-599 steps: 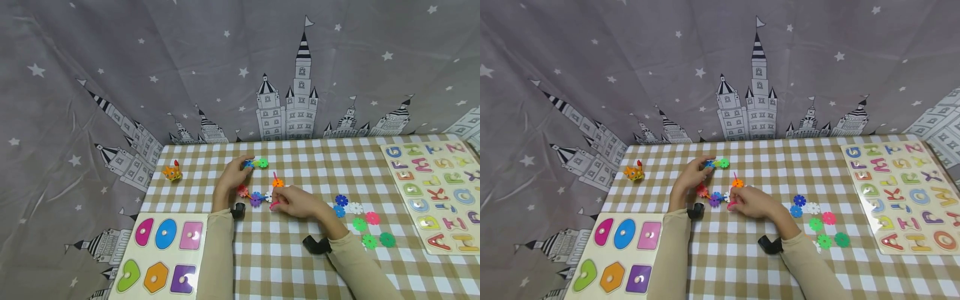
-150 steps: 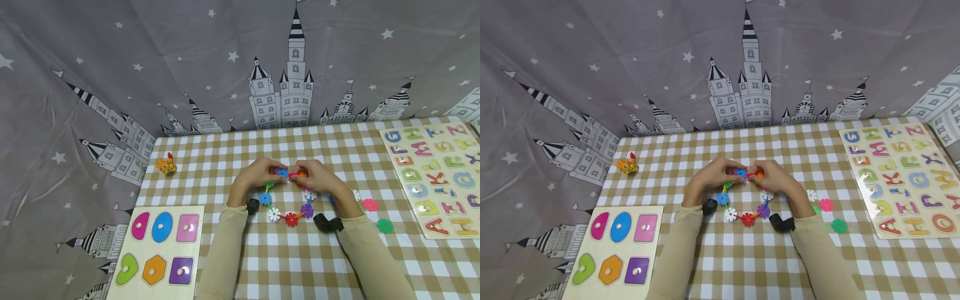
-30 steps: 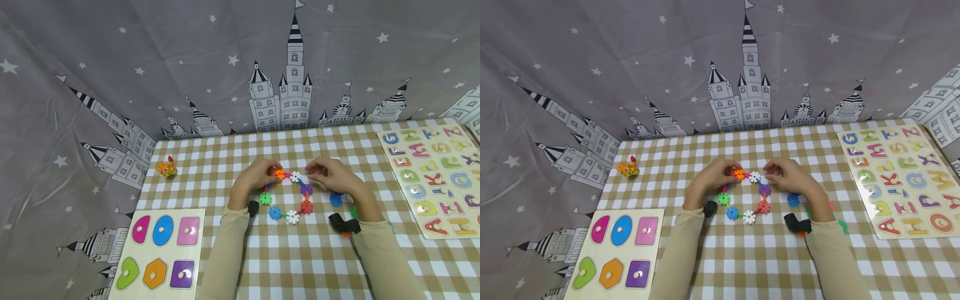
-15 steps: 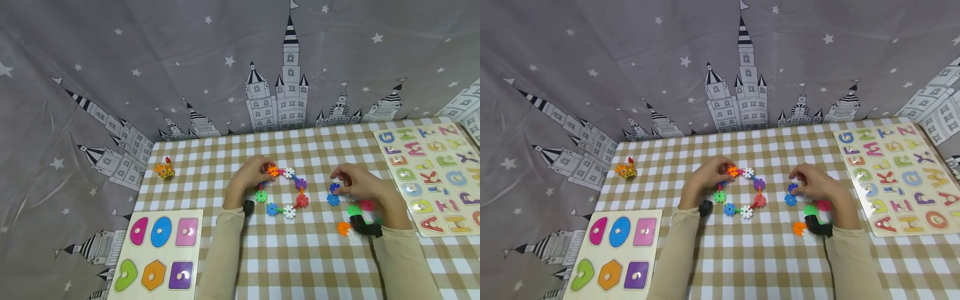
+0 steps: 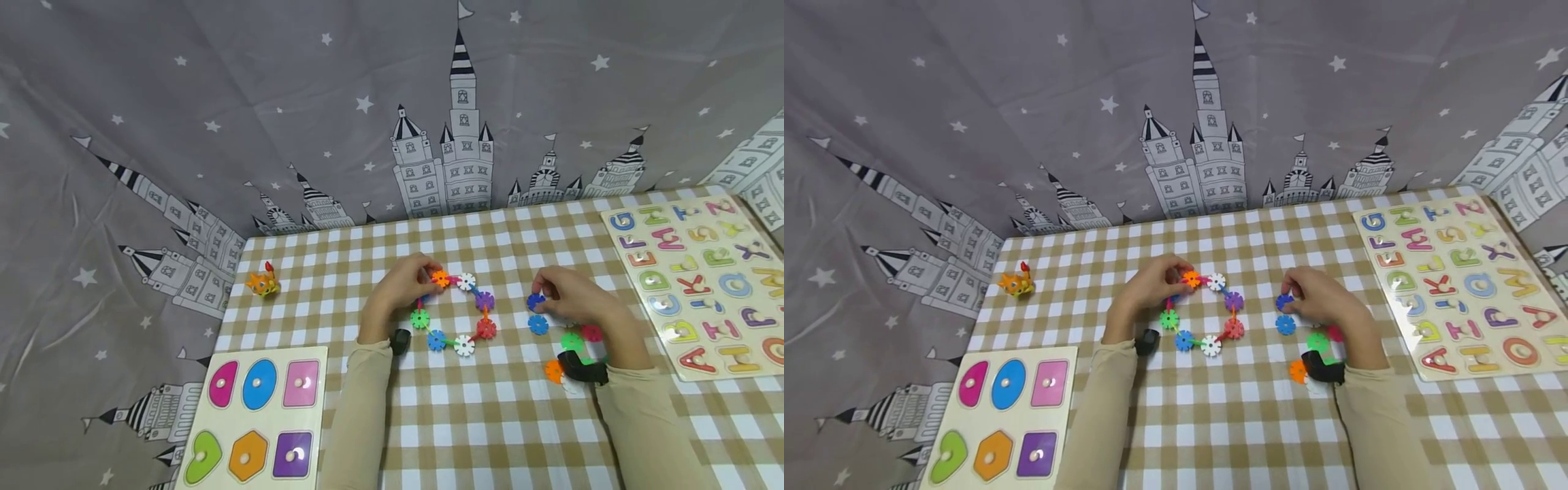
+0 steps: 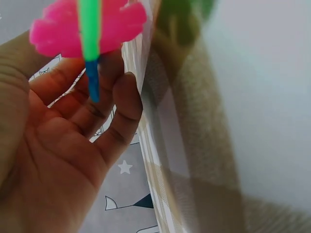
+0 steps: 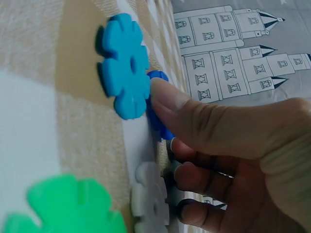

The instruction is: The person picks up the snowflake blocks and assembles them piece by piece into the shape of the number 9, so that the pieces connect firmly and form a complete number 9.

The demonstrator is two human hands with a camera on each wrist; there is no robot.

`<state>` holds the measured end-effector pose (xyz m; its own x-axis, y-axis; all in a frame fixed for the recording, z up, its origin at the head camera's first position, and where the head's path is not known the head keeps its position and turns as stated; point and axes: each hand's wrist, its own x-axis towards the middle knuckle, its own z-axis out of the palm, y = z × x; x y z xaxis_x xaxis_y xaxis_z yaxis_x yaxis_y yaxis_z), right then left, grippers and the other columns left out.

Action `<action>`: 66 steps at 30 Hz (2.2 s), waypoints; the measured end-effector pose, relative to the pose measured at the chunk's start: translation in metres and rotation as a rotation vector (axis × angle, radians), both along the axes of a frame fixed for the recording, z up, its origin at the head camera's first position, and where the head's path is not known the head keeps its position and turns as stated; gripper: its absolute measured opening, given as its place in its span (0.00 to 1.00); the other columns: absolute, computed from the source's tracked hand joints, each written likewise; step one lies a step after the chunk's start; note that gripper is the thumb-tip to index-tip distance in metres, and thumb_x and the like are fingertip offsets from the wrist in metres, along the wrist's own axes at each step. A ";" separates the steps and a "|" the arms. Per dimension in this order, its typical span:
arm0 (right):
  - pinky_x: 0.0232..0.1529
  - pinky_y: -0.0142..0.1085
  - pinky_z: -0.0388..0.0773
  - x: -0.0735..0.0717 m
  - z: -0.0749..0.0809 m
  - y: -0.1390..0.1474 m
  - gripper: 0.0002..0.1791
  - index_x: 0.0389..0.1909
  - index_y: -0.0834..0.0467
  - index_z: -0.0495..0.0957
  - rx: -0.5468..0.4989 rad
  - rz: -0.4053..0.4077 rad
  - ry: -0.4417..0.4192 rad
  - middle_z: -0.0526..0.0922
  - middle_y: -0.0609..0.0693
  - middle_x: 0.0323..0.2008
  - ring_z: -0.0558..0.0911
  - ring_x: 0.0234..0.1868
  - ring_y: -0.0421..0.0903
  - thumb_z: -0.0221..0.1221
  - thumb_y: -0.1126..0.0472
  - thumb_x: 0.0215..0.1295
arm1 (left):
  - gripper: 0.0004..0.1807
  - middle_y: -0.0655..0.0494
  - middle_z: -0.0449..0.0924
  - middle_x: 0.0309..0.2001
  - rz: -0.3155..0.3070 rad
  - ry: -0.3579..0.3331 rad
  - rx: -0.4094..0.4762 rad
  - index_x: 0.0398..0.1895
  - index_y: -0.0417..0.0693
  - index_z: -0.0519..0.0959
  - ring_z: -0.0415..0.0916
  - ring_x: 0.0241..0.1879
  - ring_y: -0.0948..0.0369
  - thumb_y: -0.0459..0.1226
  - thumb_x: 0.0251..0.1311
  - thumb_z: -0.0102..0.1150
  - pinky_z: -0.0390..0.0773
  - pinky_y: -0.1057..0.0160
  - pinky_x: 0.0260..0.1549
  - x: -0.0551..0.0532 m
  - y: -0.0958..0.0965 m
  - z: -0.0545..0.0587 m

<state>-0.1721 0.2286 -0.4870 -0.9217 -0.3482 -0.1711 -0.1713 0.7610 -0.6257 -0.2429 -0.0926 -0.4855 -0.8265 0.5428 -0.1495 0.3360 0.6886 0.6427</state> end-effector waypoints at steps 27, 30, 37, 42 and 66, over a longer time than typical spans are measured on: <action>0.25 0.28 0.72 -0.005 -0.008 -0.036 0.14 0.51 0.64 0.74 -0.482 -0.104 0.038 0.79 0.58 0.31 0.74 0.25 0.38 0.60 0.67 0.66 | 0.20 0.53 0.81 0.34 -0.104 -0.102 0.241 0.49 0.42 0.82 0.71 0.30 0.65 0.36 0.52 0.73 0.70 0.72 0.31 0.003 0.014 -0.010; 0.27 0.28 0.73 -0.006 -0.012 -0.040 0.14 0.51 0.63 0.75 -0.454 -0.098 0.056 0.80 0.57 0.31 0.75 0.26 0.39 0.61 0.67 0.65 | 0.19 0.53 0.82 0.35 -0.112 -0.133 0.247 0.49 0.44 0.83 0.72 0.31 0.65 0.36 0.52 0.73 0.71 0.72 0.32 0.006 0.020 -0.009; 0.30 0.30 0.75 -0.007 -0.015 -0.047 0.12 0.48 0.61 0.78 -0.400 -0.063 0.103 0.82 0.53 0.32 0.77 0.28 0.40 0.63 0.67 0.64 | 0.17 0.53 0.84 0.37 -0.144 -0.142 0.238 0.48 0.45 0.83 0.78 0.35 0.67 0.37 0.54 0.72 0.76 0.71 0.39 0.010 0.027 -0.005; 0.28 0.30 0.72 -0.007 -0.016 -0.052 0.08 0.43 0.59 0.78 -0.307 -0.009 0.176 0.80 0.50 0.29 0.74 0.27 0.39 0.63 0.66 0.64 | 0.17 0.53 0.85 0.39 -0.165 -0.138 0.223 0.49 0.45 0.83 0.79 0.36 0.68 0.38 0.56 0.71 0.77 0.71 0.41 0.012 0.031 -0.003; 0.27 0.31 0.69 -0.007 -0.020 -0.057 0.03 0.37 0.57 0.80 -0.310 -0.026 0.229 0.80 0.46 0.26 0.71 0.24 0.40 0.63 0.64 0.64 | 0.18 0.54 0.86 0.41 -0.149 -0.124 0.186 0.51 0.45 0.84 0.80 0.37 0.67 0.38 0.56 0.70 0.77 0.72 0.41 0.013 0.034 -0.004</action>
<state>-0.1786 0.1712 -0.5069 -0.9330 -0.3270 0.1503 -0.3167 0.5478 -0.7743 -0.2304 -0.0585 -0.4894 -0.7172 0.6845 -0.1305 0.3357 0.5035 0.7961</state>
